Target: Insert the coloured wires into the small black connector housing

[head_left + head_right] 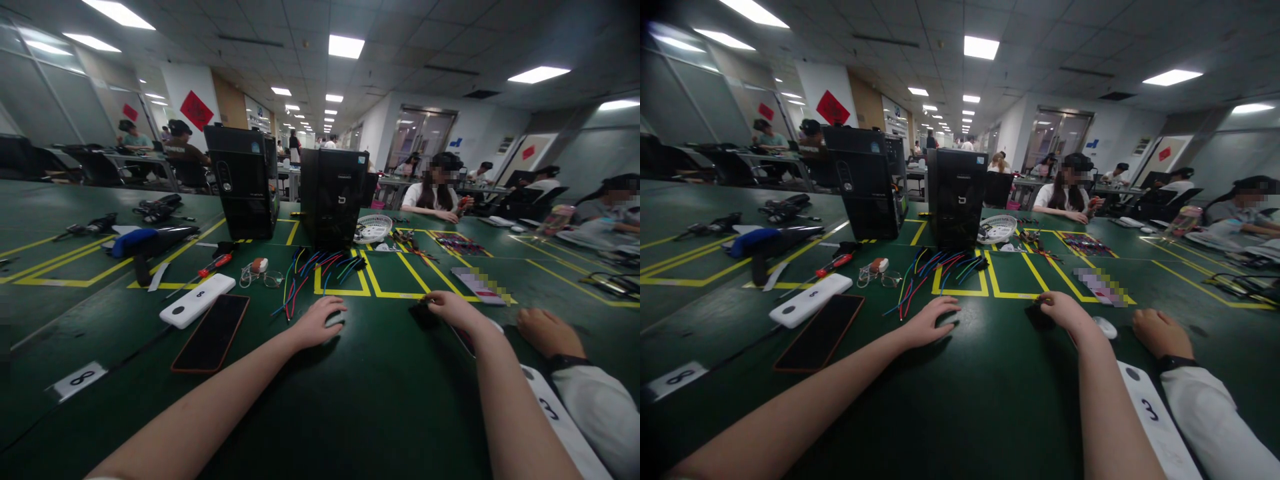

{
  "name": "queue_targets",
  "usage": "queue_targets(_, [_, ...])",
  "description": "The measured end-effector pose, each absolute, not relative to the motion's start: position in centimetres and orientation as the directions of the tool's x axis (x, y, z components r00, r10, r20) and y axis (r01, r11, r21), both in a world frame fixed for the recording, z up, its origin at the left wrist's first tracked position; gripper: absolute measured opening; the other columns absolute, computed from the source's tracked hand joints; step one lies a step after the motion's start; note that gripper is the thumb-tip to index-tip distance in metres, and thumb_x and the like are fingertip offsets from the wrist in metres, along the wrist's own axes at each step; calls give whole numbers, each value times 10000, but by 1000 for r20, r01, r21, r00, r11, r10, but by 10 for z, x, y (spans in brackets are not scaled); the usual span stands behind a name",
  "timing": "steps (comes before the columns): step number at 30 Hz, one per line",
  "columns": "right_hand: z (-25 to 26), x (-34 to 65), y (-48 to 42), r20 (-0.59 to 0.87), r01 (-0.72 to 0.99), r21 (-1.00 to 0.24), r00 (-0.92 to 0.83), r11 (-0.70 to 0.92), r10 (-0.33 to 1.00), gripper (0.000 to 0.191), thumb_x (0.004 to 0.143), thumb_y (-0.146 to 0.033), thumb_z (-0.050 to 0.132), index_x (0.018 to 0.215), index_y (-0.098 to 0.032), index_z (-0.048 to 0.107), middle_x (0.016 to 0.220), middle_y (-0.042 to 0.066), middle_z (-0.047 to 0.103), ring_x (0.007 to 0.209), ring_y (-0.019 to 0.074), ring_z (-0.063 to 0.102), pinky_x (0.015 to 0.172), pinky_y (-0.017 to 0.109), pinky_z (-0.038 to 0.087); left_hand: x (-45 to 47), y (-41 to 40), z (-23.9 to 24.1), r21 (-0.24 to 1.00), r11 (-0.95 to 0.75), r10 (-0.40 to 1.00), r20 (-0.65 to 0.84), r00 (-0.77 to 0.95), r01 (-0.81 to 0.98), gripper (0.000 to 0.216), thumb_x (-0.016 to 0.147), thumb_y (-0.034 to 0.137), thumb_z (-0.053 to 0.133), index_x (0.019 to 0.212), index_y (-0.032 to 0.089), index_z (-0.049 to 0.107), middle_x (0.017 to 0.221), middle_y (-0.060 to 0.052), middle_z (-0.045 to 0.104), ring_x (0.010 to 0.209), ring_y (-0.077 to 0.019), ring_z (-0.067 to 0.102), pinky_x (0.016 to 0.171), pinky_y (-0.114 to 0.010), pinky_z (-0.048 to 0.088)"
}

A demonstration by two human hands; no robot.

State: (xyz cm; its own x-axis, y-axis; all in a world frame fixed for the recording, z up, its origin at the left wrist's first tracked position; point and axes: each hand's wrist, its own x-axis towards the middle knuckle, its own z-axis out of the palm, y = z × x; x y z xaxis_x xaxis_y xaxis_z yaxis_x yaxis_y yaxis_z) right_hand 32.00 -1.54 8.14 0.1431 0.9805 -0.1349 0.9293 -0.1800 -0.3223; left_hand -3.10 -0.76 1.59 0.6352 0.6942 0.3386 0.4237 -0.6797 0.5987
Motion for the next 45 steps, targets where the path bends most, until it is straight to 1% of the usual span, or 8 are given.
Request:
queue_targets(12, [89,318,-19,-176,937,-301,126,-176,976,344,760,-199,511,1067,-138,654,967,68,683,794,161,630,653,198,447,-31,-7,14,571,-689,688,322,650,447,354,809,268,570,1161,231,555,1299,-64,476,1236,-232,391,1055,-404,306])
queue_targets(17, [88,320,-19,-212,928,-314,139,-202,967,377,748,-223,523,1097,-154,650,913,62,693,651,145,617,539,199,430,-31,-6,13,566,-690,687,314,656,452,341,811,271,568,1150,240,561,1302,-56,474,1241,-235,384,1055,-409,303])
queue_targets(22, [86,321,-18,-164,933,-313,130,-176,978,367,754,-212,519,1087,-143,656,953,71,687,727,156,622,585,199,440,-31,-7,13,563,-688,687,305,659,458,331,818,280,560,1146,239,564,1306,-58,470,1243,-239,381,1052,-415,302])
queue_targets(33, [81,324,-15,-179,939,-304,108,-160,978,375,747,-218,521,1089,-156,660,989,69,678,777,162,626,618,196,441,-32,-7,12,565,-682,692,292,661,465,321,818,285,561,1137,249,568,1313,-46,464,1246,-237,374,1055,-420,300])
queue_targets(36, [80,320,-14,-210,940,-295,112,-172,971,376,751,-214,517,1096,-154,654,924,73,684,663,150,617,564,210,430,-31,-6,13,561,-686,690,297,660,464,320,815,281,563,1133,246,571,1307,-50,468,1238,-236,383,1052,-413,304])
queue_targets(39, [81,314,-16,-286,932,-297,120,-207,951,389,776,-199,478,1128,-126,627,730,58,678,506,130,573,514,225,409,-30,-6,13,555,-690,686,300,663,464,315,811,281,567,1123,240,579,1294,-57,478,1230,-236,394,1048,-408,308])
queue_targets(42, [84,310,-19,-358,917,-335,91,-219,929,374,794,-171,450,1124,-124,621,577,25,645,527,128,591,546,209,410,-31,-6,13,556,-689,686,295,665,465,310,817,289,561,1123,242,579,1295,-58,478,1232,-236,392,1049,-412,306])
queue_targets(45, [84,310,-20,-377,902,-366,80,-228,923,354,802,-195,473,1121,-153,619,637,27,683,578,127,607,541,196,403,-31,-7,13,564,-682,690,285,665,466,308,820,295,560,1124,246,579,1299,-53,474,1237,-236,387,1050,-417,304])
